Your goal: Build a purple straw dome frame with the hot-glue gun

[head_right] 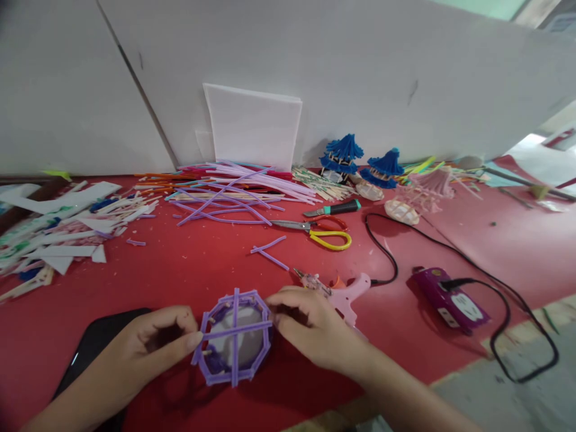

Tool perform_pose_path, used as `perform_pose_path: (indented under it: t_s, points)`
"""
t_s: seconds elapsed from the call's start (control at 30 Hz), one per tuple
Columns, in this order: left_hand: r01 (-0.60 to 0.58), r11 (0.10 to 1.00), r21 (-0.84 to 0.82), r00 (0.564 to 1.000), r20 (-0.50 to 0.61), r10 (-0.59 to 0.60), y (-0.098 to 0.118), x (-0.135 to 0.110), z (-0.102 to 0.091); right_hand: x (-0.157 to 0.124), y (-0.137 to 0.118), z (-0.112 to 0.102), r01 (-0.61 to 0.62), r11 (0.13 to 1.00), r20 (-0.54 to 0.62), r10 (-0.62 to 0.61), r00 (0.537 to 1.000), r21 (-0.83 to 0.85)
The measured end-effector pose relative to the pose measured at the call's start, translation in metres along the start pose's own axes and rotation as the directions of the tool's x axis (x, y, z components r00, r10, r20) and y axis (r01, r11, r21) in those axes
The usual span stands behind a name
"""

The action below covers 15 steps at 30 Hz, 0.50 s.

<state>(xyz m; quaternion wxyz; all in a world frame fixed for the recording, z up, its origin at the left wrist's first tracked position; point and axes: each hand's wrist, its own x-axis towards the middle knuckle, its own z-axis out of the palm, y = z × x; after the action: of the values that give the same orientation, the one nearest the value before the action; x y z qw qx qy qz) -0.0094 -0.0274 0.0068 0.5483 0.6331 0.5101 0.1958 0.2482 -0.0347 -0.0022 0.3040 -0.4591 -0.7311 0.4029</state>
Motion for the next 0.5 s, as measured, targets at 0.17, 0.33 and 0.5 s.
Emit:
perform_pose_path:
  t_s: [0.17,0.33,0.5]
  points:
    - [-0.017,1.0,-0.005,1.0,0.018,0.017,-0.001,0.0,-0.003,0.0,0.005,0.003,0.059,0.998,0.031,-0.059,0.998,-0.002]
    - [-0.033,0.999,-0.036,0.999,-0.02,0.033,-0.005,-0.001,-0.004,0.001,0.008,0.006,0.117,0.993,-0.041,-0.118,0.992,-0.017]
    - [-0.135,0.967,0.217,0.908,-0.363,0.208,-0.01,-0.006,-0.004,-0.001,0.004,0.015,0.103,0.994,-0.079,-0.106,0.991,-0.033]
